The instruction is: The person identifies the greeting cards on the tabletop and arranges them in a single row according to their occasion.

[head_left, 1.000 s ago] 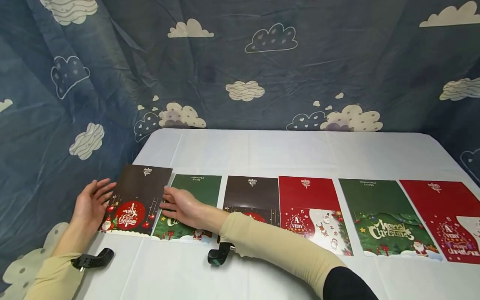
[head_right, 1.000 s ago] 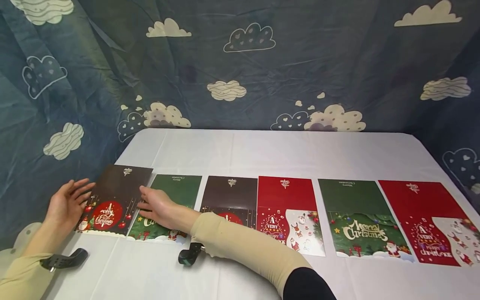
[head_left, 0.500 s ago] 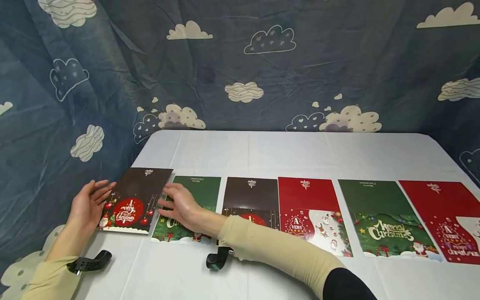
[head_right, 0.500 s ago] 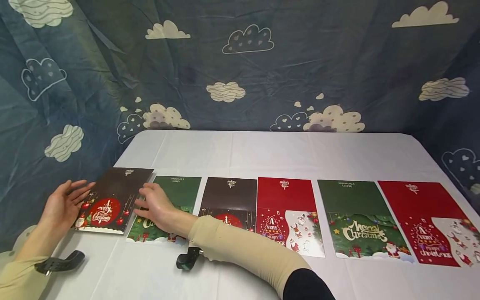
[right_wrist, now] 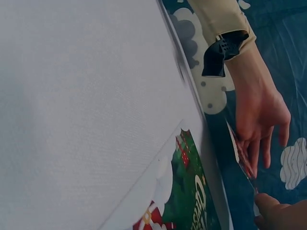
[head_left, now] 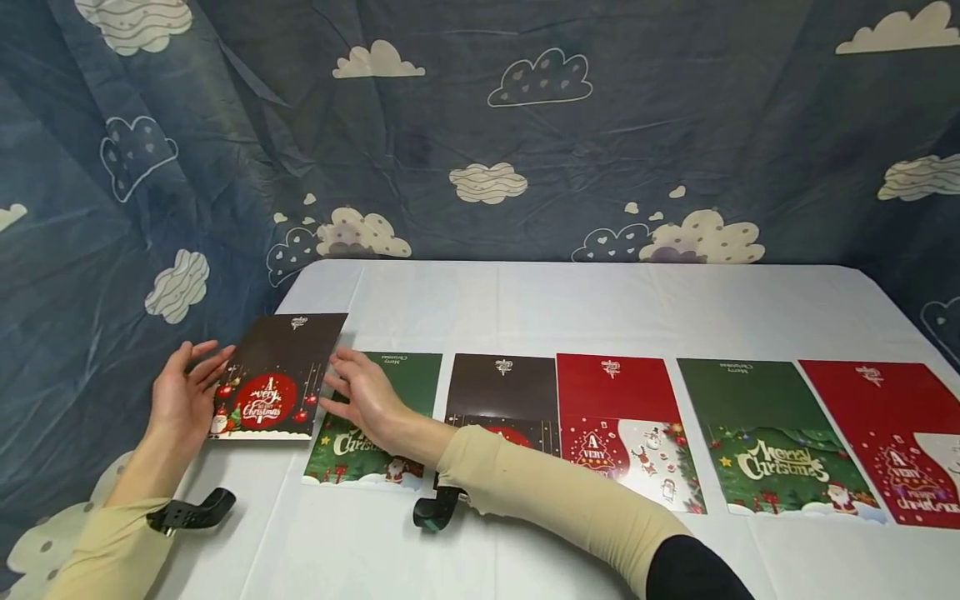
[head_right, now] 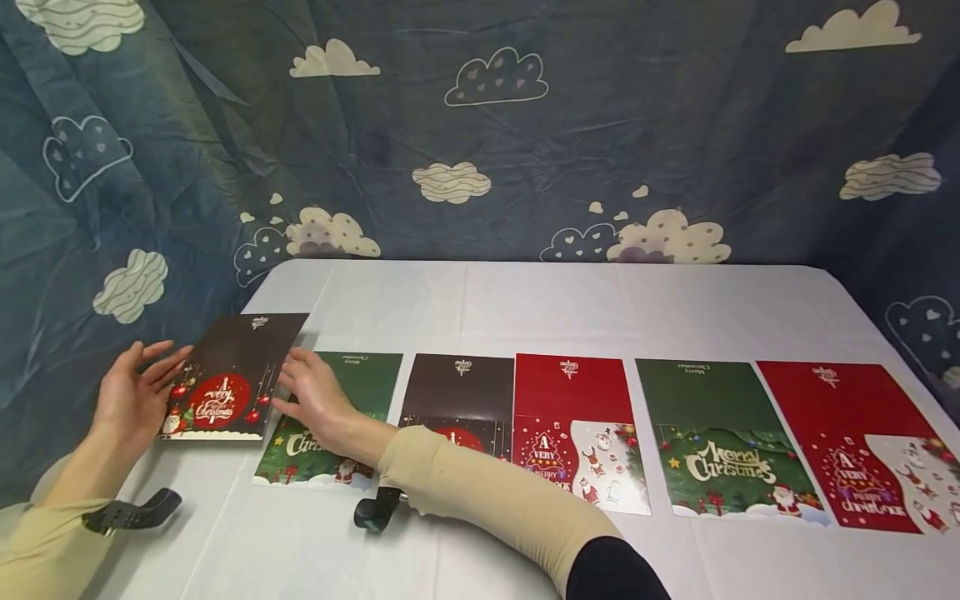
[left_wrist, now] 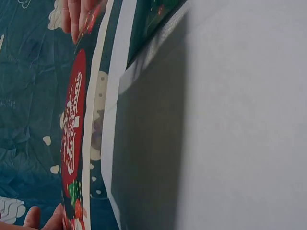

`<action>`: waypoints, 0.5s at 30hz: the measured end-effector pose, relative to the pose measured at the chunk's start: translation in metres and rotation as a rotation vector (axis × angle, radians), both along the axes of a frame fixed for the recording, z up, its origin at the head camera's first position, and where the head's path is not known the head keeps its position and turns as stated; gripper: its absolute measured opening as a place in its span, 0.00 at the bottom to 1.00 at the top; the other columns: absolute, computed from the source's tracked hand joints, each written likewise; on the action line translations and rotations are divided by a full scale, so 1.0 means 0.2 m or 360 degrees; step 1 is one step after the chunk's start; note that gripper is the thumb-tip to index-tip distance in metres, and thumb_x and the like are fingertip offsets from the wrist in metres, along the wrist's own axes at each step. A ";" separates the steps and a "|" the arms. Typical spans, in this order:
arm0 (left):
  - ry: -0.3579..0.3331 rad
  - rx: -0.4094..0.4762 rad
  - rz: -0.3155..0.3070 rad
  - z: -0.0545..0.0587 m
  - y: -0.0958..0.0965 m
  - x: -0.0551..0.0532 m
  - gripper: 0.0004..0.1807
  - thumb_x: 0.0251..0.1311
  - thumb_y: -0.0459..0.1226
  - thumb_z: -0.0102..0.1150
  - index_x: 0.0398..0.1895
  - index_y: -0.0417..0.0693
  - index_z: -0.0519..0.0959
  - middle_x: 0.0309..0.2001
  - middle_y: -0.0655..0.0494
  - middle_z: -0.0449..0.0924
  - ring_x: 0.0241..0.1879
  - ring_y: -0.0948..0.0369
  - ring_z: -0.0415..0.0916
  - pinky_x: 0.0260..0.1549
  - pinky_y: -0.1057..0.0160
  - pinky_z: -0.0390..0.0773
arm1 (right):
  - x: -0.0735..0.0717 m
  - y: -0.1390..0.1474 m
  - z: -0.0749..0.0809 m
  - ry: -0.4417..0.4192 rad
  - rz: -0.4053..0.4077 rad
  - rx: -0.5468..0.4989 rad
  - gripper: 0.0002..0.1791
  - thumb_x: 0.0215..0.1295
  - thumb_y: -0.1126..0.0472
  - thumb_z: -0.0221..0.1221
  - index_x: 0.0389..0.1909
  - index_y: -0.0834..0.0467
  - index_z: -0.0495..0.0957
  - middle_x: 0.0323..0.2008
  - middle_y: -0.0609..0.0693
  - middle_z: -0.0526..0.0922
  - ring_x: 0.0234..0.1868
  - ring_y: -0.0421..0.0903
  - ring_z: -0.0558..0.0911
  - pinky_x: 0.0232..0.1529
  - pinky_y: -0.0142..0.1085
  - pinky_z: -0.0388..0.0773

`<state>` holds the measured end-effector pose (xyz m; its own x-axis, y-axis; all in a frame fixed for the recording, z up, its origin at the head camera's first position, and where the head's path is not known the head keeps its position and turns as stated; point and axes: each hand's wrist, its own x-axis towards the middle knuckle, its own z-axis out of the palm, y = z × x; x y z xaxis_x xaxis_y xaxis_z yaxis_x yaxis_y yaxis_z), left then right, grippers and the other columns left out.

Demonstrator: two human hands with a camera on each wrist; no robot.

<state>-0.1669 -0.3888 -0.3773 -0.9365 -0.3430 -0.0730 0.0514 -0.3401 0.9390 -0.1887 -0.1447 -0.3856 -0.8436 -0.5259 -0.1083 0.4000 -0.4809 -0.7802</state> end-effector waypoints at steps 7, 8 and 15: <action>-0.0075 -0.0113 0.0058 0.03 0.05 -0.07 0.22 0.75 0.54 0.43 0.54 0.48 0.74 0.43 0.64 0.82 0.58 0.56 0.66 0.67 0.68 0.56 | -0.06 0.02 0.02 0.0034 -0.0044 0.0110 0.28 0.78 0.59 0.41 0.73 0.67 0.54 0.74 0.58 0.56 0.73 0.56 0.59 0.65 0.53 0.67; -0.0092 -0.0139 0.0050 0.04 0.05 -0.08 0.22 0.74 0.55 0.42 0.52 0.49 0.75 0.42 0.64 0.82 0.60 0.55 0.65 0.67 0.68 0.56 | -0.07 0.02 0.02 0.0038 -0.0054 0.0129 0.28 0.78 0.58 0.42 0.73 0.67 0.54 0.74 0.58 0.56 0.73 0.55 0.59 0.65 0.53 0.67; -0.0186 -0.0297 -0.0106 0.05 0.05 -0.16 0.24 0.73 0.61 0.36 0.48 0.56 0.73 0.39 0.69 0.82 0.54 0.61 0.70 0.50 0.69 0.64 | -0.17 0.06 0.01 0.0109 -0.0083 0.0263 0.30 0.78 0.55 0.41 0.73 0.67 0.54 0.73 0.58 0.57 0.72 0.55 0.60 0.64 0.52 0.69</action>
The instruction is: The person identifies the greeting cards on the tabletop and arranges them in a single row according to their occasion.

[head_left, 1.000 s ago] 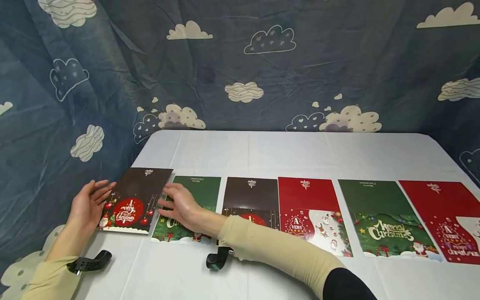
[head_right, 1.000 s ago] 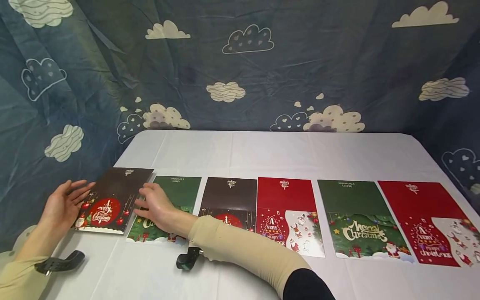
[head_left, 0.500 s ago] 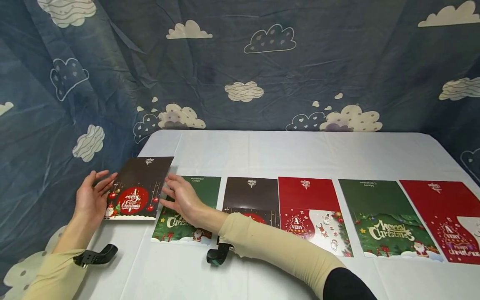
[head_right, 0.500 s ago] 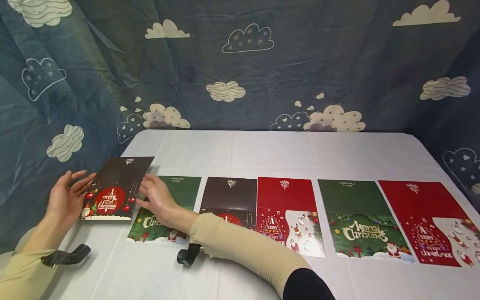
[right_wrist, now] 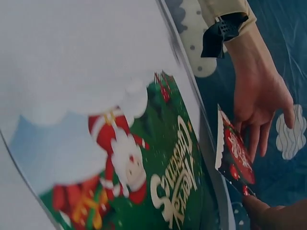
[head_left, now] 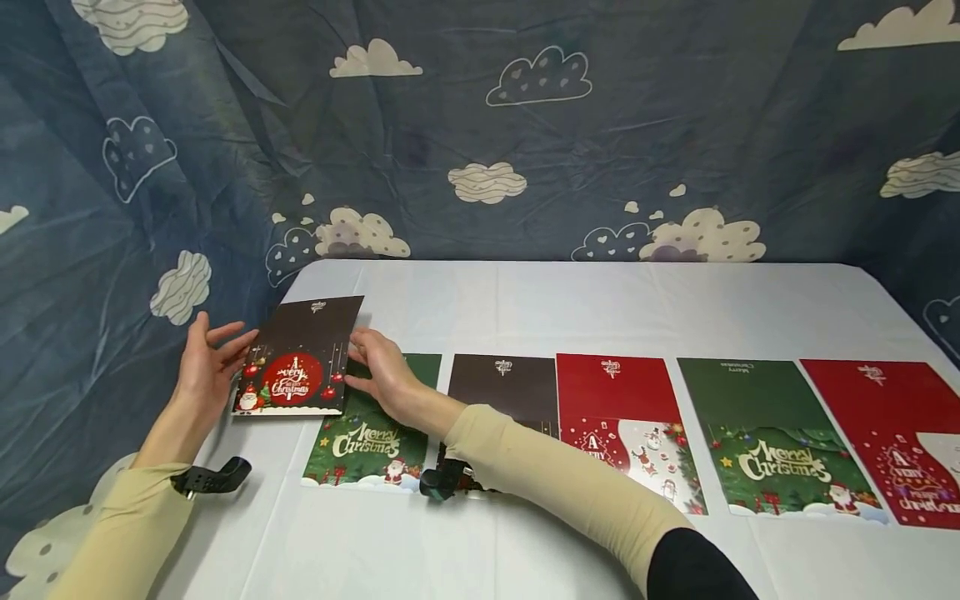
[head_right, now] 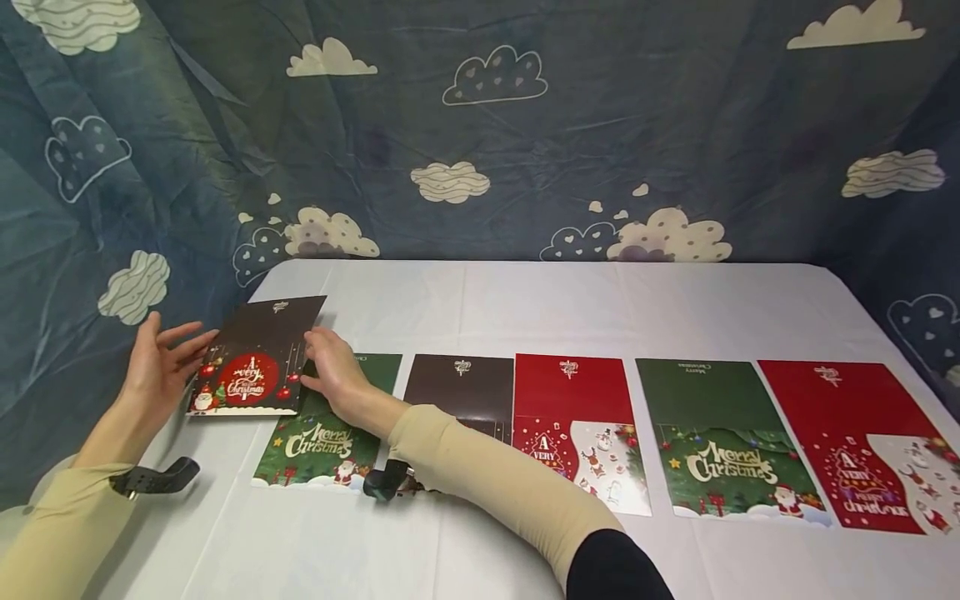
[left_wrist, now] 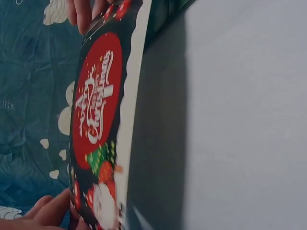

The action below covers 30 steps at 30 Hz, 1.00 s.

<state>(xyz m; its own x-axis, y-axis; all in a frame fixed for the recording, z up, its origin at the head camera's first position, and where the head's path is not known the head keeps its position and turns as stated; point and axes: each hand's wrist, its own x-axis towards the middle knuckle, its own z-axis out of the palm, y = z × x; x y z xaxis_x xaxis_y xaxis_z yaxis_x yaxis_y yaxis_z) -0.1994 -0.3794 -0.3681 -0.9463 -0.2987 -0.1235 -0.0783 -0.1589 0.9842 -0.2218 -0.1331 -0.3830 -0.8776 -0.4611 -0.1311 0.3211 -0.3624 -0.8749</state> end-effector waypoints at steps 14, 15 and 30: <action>-0.0022 0.0335 -0.0235 0.04 -0.03 -0.13 0.43 0.72 0.64 0.28 0.79 0.52 0.35 0.78 0.44 0.33 0.72 0.56 0.45 0.69 0.64 0.48 | -0.17 0.04 0.03 -0.0016 0.0055 -0.0056 0.23 0.77 0.57 0.37 0.19 0.62 0.55 0.75 0.56 0.54 0.73 0.55 0.57 0.63 0.51 0.70; -0.0020 0.0350 -0.0226 0.04 -0.03 -0.14 0.43 0.72 0.64 0.28 0.79 0.53 0.34 0.78 0.44 0.33 0.72 0.56 0.44 0.70 0.64 0.47 | -0.18 0.04 0.03 -0.0022 0.0052 -0.0058 0.22 0.77 0.57 0.37 0.19 0.61 0.55 0.75 0.56 0.54 0.73 0.55 0.58 0.62 0.51 0.71; -0.0084 0.0237 -0.0183 0.04 0.02 -0.33 0.42 0.71 0.64 0.28 0.79 0.56 0.33 0.78 0.44 0.37 0.77 0.54 0.36 0.73 0.61 0.38 | -0.37 0.02 0.01 -0.0034 -0.0063 -0.0008 0.32 0.73 0.58 0.37 0.75 0.67 0.50 0.75 0.58 0.55 0.72 0.56 0.59 0.62 0.53 0.70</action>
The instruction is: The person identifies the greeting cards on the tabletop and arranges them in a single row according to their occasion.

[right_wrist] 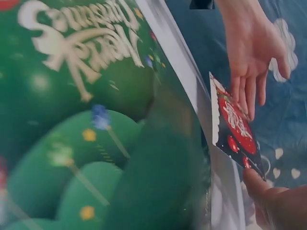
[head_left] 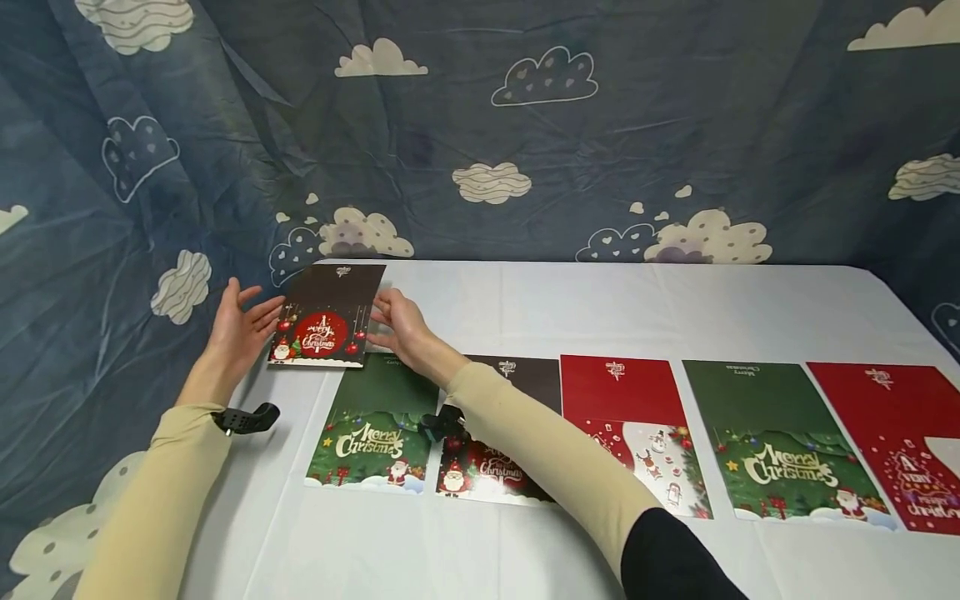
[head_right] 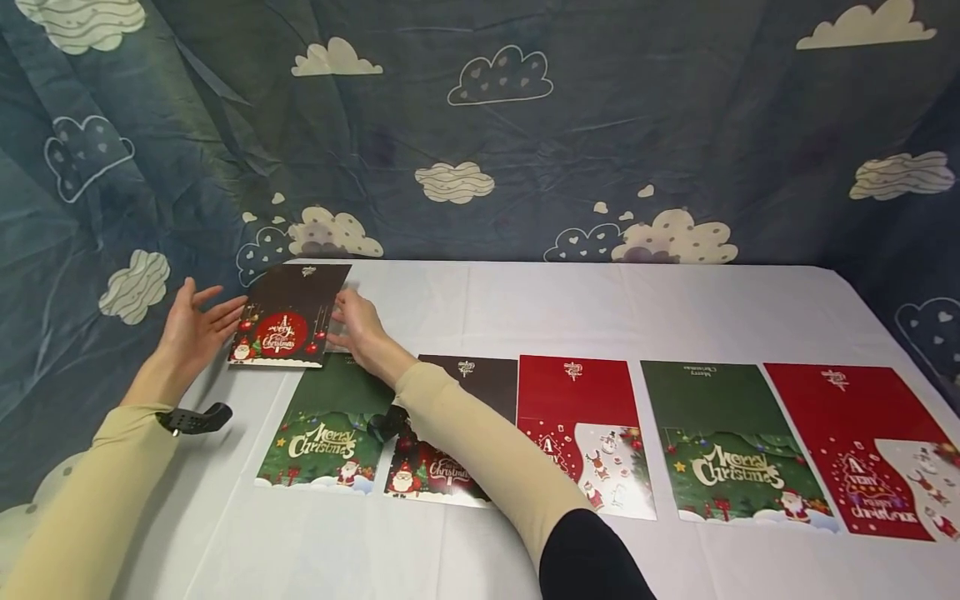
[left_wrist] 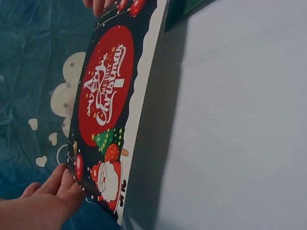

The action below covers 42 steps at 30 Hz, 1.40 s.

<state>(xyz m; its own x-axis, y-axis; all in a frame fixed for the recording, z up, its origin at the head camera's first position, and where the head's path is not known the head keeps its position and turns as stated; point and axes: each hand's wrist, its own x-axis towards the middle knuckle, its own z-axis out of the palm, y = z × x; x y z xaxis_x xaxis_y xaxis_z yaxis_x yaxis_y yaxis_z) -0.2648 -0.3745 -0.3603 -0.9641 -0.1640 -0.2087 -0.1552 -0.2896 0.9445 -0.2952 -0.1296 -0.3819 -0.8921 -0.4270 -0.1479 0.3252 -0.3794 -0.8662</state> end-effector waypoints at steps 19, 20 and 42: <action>-0.0259 -0.0342 -0.0025 -0.04 -0.01 -0.22 0.46 0.68 0.67 0.19 0.78 0.53 0.24 0.77 0.39 0.43 0.75 0.50 0.44 0.72 0.56 0.46 | -0.17 -0.07 -0.05 -0.0181 -0.0134 -0.0037 0.32 0.75 0.58 0.39 0.76 0.64 0.49 0.73 0.63 0.56 0.70 0.60 0.63 0.62 0.55 0.70; -0.0262 -0.0356 -0.0033 -0.05 -0.01 -0.22 0.46 0.68 0.67 0.19 0.77 0.53 0.23 0.77 0.39 0.43 0.75 0.50 0.45 0.72 0.56 0.47 | -0.17 -0.07 -0.06 -0.0193 -0.0125 -0.0041 0.32 0.75 0.58 0.39 0.76 0.64 0.49 0.73 0.63 0.56 0.70 0.60 0.63 0.62 0.55 0.70; -0.0290 -0.0672 -0.0135 -0.07 -0.06 -0.24 0.46 0.68 0.66 0.12 0.78 0.45 0.31 0.74 0.33 0.49 0.71 0.43 0.50 0.72 0.51 0.50 | -0.22 -0.07 -0.13 -0.0386 0.0091 -0.0179 0.34 0.78 0.51 0.38 0.76 0.66 0.46 0.76 0.60 0.51 0.74 0.54 0.56 0.71 0.46 0.58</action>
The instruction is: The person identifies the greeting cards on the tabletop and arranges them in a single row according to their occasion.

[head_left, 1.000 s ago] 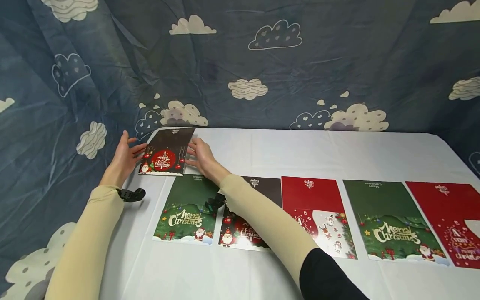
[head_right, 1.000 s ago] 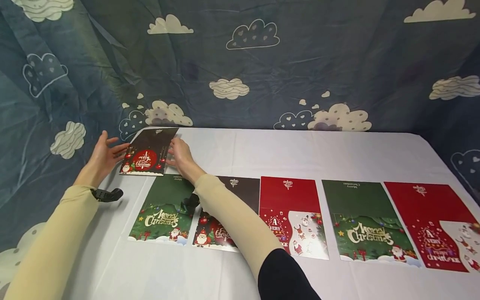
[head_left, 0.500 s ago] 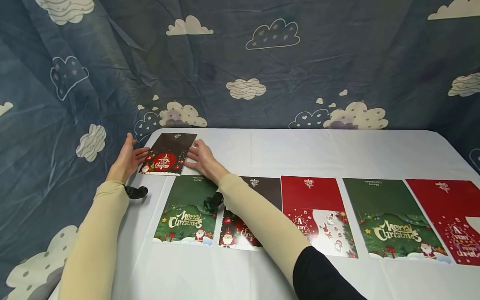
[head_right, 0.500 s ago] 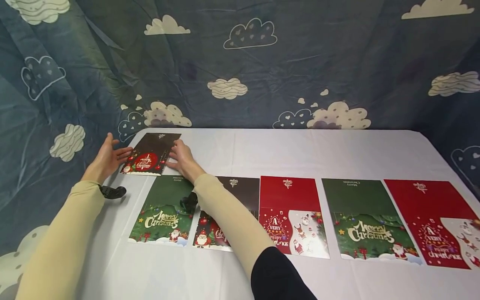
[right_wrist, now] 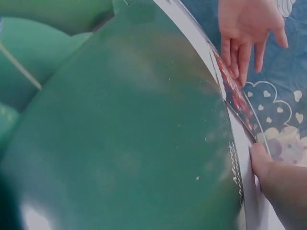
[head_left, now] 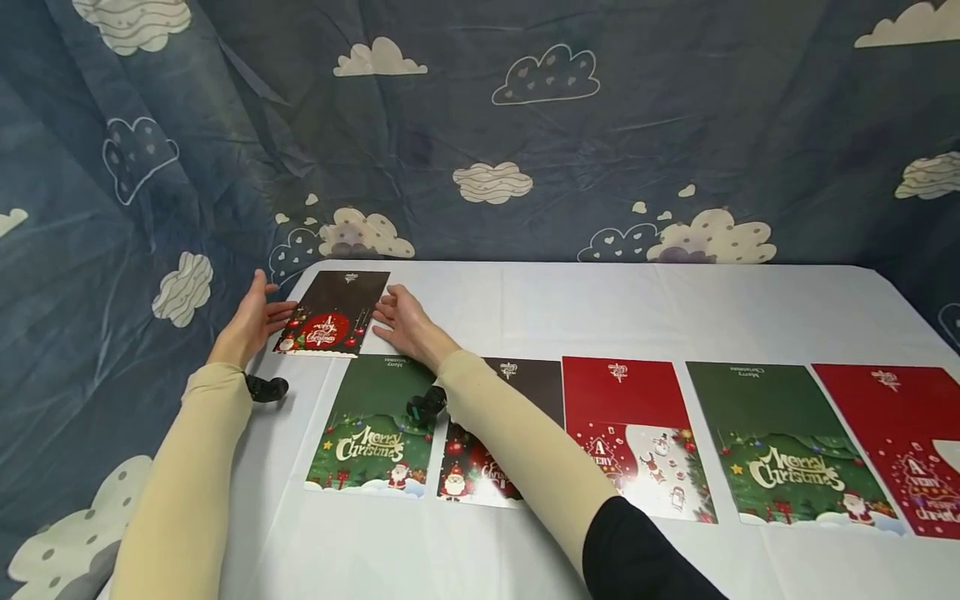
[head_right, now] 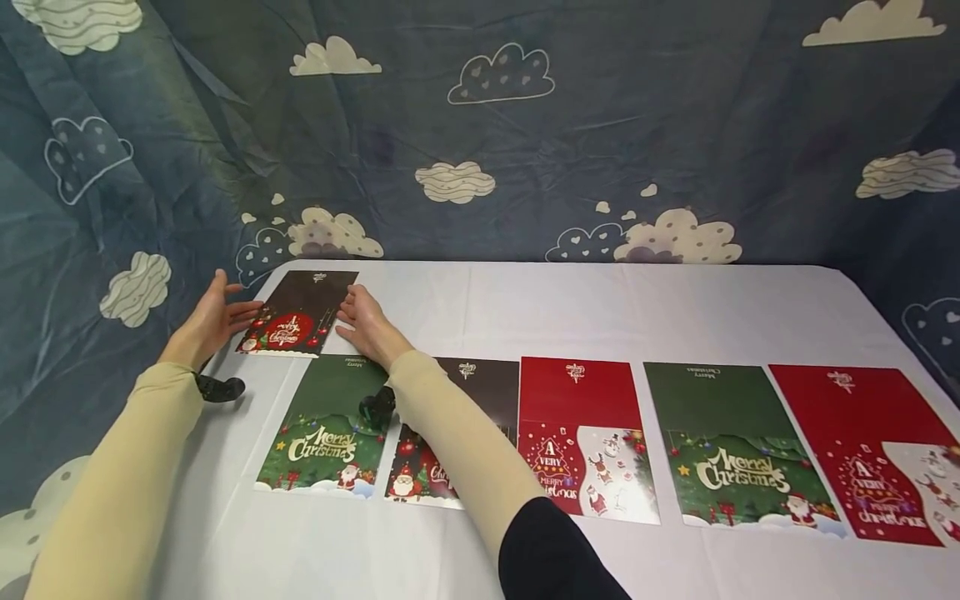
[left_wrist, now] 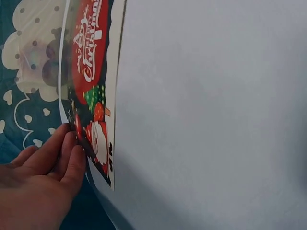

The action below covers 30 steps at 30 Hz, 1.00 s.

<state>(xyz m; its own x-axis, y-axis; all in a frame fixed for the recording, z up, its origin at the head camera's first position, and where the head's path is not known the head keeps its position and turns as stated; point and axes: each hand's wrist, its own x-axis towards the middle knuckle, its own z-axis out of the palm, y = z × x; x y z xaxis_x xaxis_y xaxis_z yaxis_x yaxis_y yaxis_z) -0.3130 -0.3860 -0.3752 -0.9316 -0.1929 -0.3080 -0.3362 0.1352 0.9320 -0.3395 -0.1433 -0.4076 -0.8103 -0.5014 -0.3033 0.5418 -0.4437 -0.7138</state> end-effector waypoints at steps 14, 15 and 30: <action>0.0037 -0.0117 0.0008 -0.02 0.01 -0.01 0.47 0.68 0.65 0.09 0.78 0.40 0.38 0.73 0.33 0.50 0.71 0.41 0.51 0.71 0.49 0.51 | 0.02 -0.02 -0.01 0.0016 0.0011 -0.0020 0.33 0.79 0.53 0.39 0.77 0.64 0.45 0.76 0.58 0.49 0.75 0.52 0.53 0.72 0.45 0.54; 0.0040 -0.0116 0.0015 -0.02 0.01 -0.01 0.47 0.68 0.65 0.09 0.78 0.40 0.38 0.73 0.33 0.50 0.71 0.41 0.51 0.71 0.49 0.51 | 0.02 -0.02 -0.01 0.0019 0.0008 -0.0018 0.33 0.80 0.53 0.39 0.77 0.63 0.45 0.76 0.58 0.49 0.75 0.51 0.53 0.72 0.44 0.54; 0.0086 -0.0131 0.0003 0.00 0.00 0.00 0.45 0.70 0.63 0.09 0.79 0.42 0.37 0.75 0.36 0.48 0.73 0.42 0.48 0.71 0.47 0.51 | 0.03 0.05 0.05 0.0103 0.0053 0.0063 0.33 0.79 0.49 0.40 0.77 0.60 0.49 0.76 0.59 0.52 0.74 0.53 0.55 0.72 0.46 0.57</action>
